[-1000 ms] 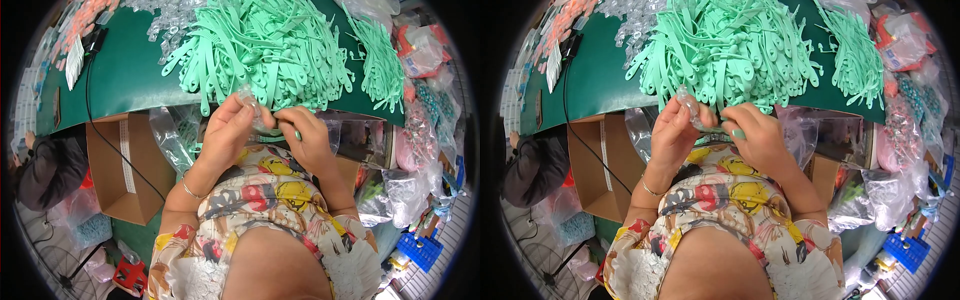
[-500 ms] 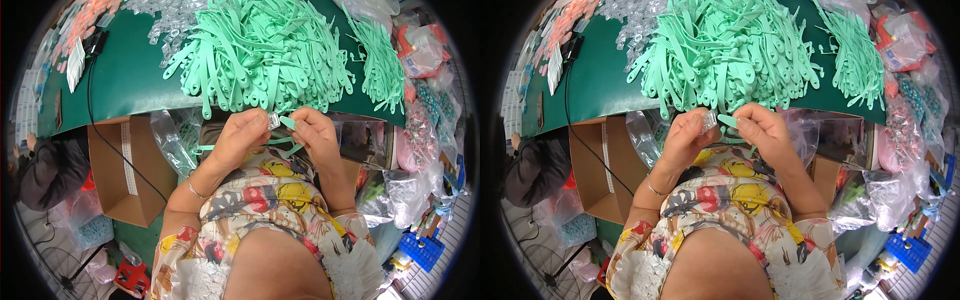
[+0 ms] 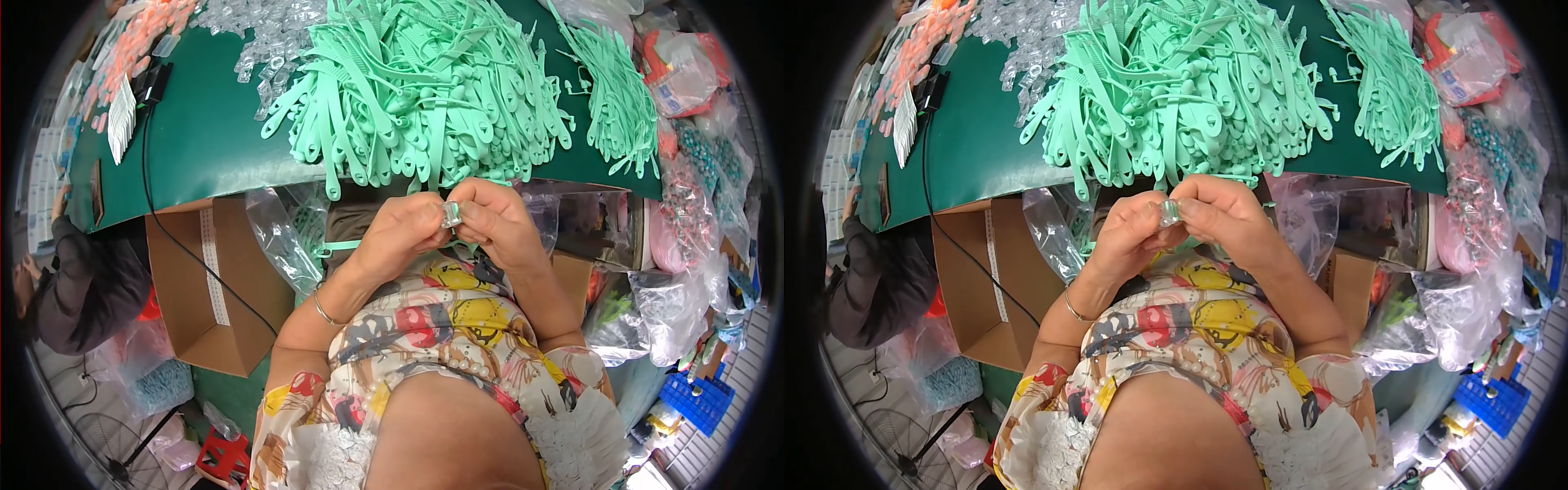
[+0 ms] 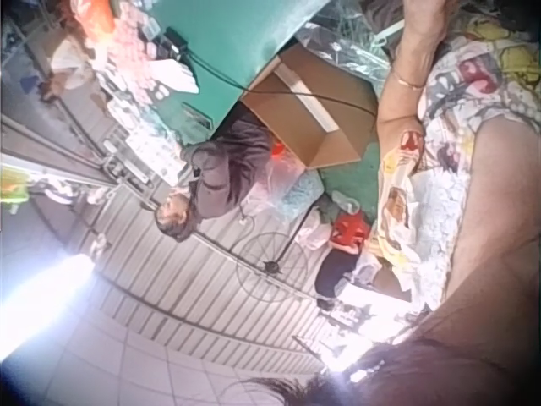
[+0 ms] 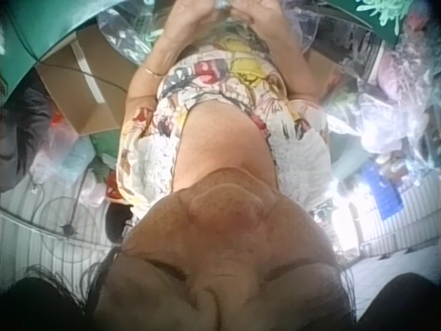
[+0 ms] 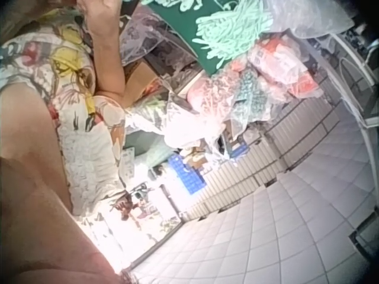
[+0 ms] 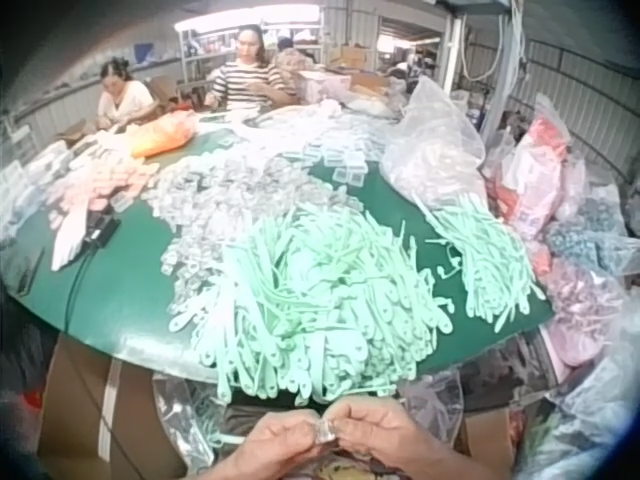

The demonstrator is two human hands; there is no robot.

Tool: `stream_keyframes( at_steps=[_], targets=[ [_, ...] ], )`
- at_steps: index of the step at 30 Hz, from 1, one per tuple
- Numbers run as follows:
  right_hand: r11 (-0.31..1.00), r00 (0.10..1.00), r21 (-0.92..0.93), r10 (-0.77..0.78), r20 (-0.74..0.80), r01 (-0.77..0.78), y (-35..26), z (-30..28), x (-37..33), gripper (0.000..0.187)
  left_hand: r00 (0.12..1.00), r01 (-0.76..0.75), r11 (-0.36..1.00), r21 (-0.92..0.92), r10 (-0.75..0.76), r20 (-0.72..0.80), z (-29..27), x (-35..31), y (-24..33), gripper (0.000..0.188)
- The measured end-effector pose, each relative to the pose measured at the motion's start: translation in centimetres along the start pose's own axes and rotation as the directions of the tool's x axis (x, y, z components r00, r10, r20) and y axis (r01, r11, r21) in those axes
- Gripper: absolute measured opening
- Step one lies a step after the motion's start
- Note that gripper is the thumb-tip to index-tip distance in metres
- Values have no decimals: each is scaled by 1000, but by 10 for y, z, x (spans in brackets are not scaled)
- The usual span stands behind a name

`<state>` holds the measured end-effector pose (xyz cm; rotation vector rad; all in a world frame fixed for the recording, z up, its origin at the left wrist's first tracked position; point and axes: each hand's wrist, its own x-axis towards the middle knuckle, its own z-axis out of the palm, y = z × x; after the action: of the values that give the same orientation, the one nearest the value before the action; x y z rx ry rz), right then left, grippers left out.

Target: Assembling small clear plastic clips onto green plastic straps at a workbench.

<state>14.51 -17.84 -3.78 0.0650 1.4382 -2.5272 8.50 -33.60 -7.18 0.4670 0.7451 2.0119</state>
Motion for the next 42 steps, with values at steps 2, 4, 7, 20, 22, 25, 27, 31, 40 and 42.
stream_keyframes(
  at_steps=[2,4,7,20,22,25,27,31,40,42],
  targets=[
    [999,1000,-42,-18,-14,17,-3,4,-1,16,997,19,983,180,-6,-75,6,0,9,25],
    [917,962,-349,-248,-115,195,-6,12,-1,15,989,47,935,353,7,-150,11,0,19,23],
    [248,805,-892,-564,183,377,-7,8,2,16,963,25,820,572,133,-233,20,-3,29,16],
    [916,924,-186,-374,-79,355,10,7,4,10,972,42,934,355,44,-231,21,-5,39,16],
    [959,984,-272,-122,-129,83,11,0,-1,20,975,111,948,300,-45,-217,14,-5,43,13],
    [897,953,-372,-290,-84,240,13,1,4,22,977,97,969,229,-49,-207,12,-6,39,10],
    [823,914,-456,-402,-46,339,10,4,6,21,981,106,974,200,-69,-183,6,-7,37,9],
    [712,893,-605,-450,-5,356,10,7,6,22,982,115,977,179,-84,-172,8,-7,37,11],
    [384,806,-798,-557,202,465,-5,16,10,23,984,92,988,121,-72,-163,10,-4,31,15],
    [317,778,-825,-591,215,469,-5,15,6,22,982,50,991,126,-26,-185,11,-4,33,15]
  ],
)
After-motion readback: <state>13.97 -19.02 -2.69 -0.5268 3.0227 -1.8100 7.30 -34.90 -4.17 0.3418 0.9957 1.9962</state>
